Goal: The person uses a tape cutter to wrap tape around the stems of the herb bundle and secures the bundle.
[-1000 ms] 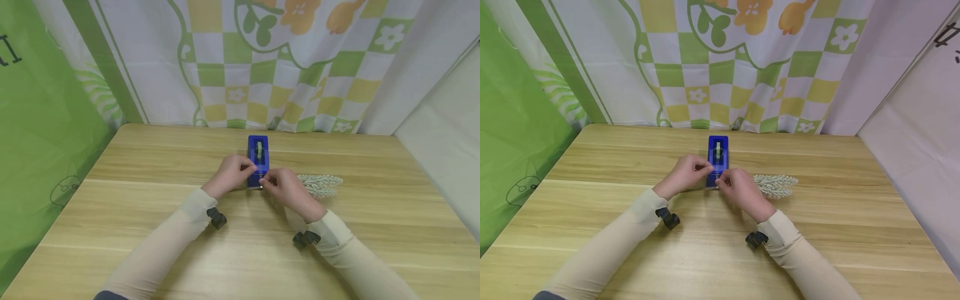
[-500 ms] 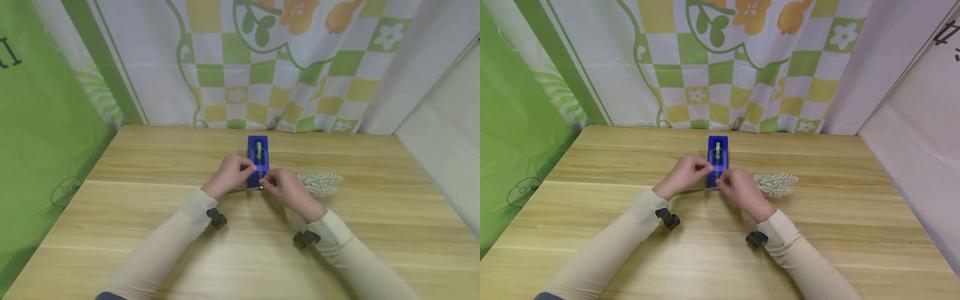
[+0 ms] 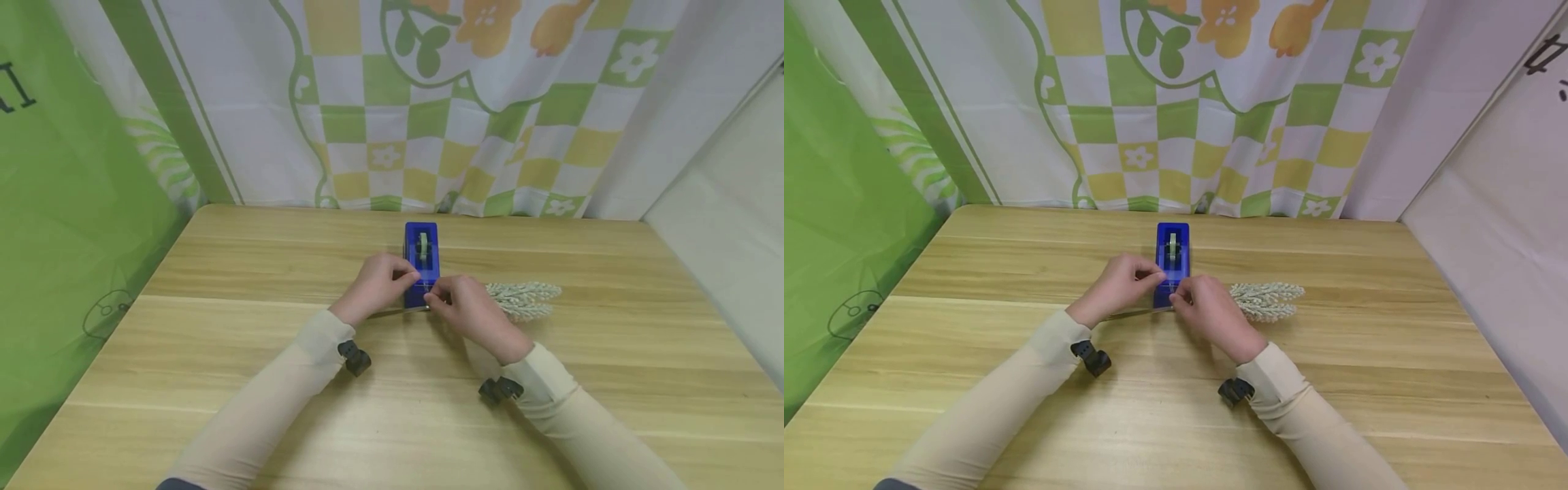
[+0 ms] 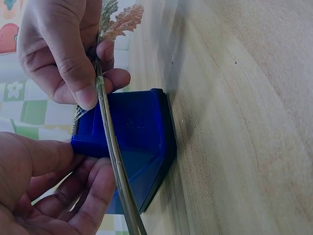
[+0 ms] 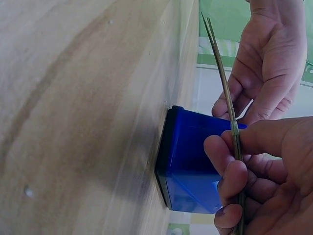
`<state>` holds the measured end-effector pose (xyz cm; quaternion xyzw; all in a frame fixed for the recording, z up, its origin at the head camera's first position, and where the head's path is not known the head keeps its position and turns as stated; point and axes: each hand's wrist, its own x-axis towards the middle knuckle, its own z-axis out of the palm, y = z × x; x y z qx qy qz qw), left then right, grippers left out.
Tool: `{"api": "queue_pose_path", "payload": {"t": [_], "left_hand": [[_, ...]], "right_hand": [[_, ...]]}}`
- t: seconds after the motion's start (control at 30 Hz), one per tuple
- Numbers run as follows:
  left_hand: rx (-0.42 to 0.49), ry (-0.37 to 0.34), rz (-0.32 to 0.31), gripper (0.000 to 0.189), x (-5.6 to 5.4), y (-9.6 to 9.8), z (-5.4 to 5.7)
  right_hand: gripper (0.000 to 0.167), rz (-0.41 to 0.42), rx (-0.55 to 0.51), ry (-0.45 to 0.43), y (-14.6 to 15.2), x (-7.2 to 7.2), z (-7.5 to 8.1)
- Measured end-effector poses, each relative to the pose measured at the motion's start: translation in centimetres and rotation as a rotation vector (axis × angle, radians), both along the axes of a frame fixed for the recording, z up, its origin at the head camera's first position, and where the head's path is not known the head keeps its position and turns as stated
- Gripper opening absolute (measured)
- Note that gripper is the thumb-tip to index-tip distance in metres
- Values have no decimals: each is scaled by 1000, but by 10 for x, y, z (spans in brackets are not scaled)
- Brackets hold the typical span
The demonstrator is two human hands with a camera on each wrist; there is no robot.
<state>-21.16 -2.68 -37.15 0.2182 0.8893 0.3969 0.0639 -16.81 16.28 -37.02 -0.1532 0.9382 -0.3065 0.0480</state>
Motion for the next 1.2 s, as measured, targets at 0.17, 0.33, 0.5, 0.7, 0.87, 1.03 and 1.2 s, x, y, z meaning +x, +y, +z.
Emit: {"api": "queue_pose_path", "payload": {"t": [0.17, 0.33, 0.5, 0.7, 0.87, 1.03, 1.2], "left_hand": [[1, 0, -1, 22, 1, 0, 0], [4, -2, 1, 22, 1, -1, 1], [-1, 11, -3, 23, 1, -1, 1], [13, 12, 5, 23, 1, 0, -1], [40, 12, 8, 25, 2, 1, -2], [60, 33, 11, 23, 4, 1, -3], [71, 52, 39, 22, 8, -3, -2]], "right_hand": [[23, 8, -1, 4, 1, 1, -1], [22, 41, -1, 20, 2, 1, -3], [22, 57, -17, 32, 4, 0, -6], [22, 55, -26, 31, 4, 1, -7], [21, 54, -24, 35, 5, 2, -5], [21, 48, -29, 55, 5, 4, -2], [24, 36, -49, 63, 2, 8, 3]]}}
